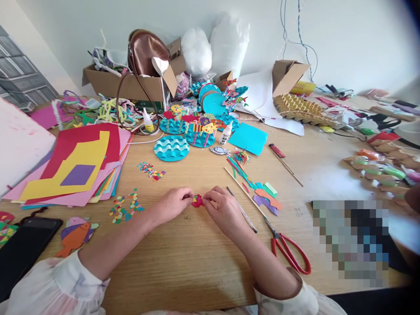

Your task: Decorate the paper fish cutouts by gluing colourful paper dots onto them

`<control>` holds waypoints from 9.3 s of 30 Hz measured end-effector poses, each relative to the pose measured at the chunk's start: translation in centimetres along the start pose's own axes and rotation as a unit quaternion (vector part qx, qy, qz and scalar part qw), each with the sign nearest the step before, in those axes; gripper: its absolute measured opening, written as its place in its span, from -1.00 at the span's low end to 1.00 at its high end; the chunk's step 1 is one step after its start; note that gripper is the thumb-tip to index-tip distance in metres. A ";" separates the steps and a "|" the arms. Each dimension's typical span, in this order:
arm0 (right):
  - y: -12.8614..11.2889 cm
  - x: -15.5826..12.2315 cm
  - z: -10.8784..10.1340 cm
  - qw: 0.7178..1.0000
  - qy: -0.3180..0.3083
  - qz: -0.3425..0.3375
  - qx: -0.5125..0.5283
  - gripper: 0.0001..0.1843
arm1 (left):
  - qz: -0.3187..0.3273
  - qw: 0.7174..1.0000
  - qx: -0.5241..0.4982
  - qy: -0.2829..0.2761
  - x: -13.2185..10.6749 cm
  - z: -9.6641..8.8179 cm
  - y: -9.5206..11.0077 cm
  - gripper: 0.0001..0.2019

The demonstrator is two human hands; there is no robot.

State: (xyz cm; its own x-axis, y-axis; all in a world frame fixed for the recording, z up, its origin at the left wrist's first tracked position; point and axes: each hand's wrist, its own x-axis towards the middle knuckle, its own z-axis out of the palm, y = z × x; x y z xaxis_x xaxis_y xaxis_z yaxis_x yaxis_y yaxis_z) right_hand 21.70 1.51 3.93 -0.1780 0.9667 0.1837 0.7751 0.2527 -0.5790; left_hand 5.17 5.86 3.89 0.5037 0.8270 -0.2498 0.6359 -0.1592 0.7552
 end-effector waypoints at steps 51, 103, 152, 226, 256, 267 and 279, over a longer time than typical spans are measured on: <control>0.8 -0.4 2.8 0.974 0.009 -0.161 -0.157 -0.78 | 0.267 0.924 0.262 0.073 -2.8 1.1 -3.3 -0.70; 0.3 -0.7 2.7 0.966 -0.031 -0.130 -0.220 -0.82 | 0.281 0.879 0.372 0.097 -3.4 1.9 -3.3 -0.72; -0.3 -0.7 1.3 0.980 -0.079 -0.098 -0.156 -0.80 | 0.301 0.874 0.367 0.102 -3.4 1.9 -3.5 -0.70; 0.0 -0.5 1.8 0.990 -0.071 -0.081 -0.096 -0.76 | 0.276 0.888 0.356 0.091 -3.3 2.1 -3.2 -0.73; 0.1 -0.7 1.1 0.992 -0.064 -0.079 -0.078 -0.75 | 0.284 0.892 0.334 0.112 -3.1 2.3 -3.9 -0.71; 2.1 -1.6 -0.7 0.997 -0.057 -0.015 -0.039 -0.80 | 0.280 0.899 0.317 0.118 -3.3 2.0 -3.9 -0.66; 1.2 0.3 0.2 0.990 -0.098 0.079 -0.069 -0.83 | 0.271 0.902 0.324 0.090 -4.0 1.6 -2.7 -0.68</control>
State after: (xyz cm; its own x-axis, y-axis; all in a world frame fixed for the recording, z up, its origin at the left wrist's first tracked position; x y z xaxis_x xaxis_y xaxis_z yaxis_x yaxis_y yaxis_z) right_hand 22.47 2.10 3.14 -0.1516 0.9862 -0.0661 0.8754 0.1029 -0.4723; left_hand 2.39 2.08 1.89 0.7770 0.5984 0.1955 0.5630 -0.7995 0.2094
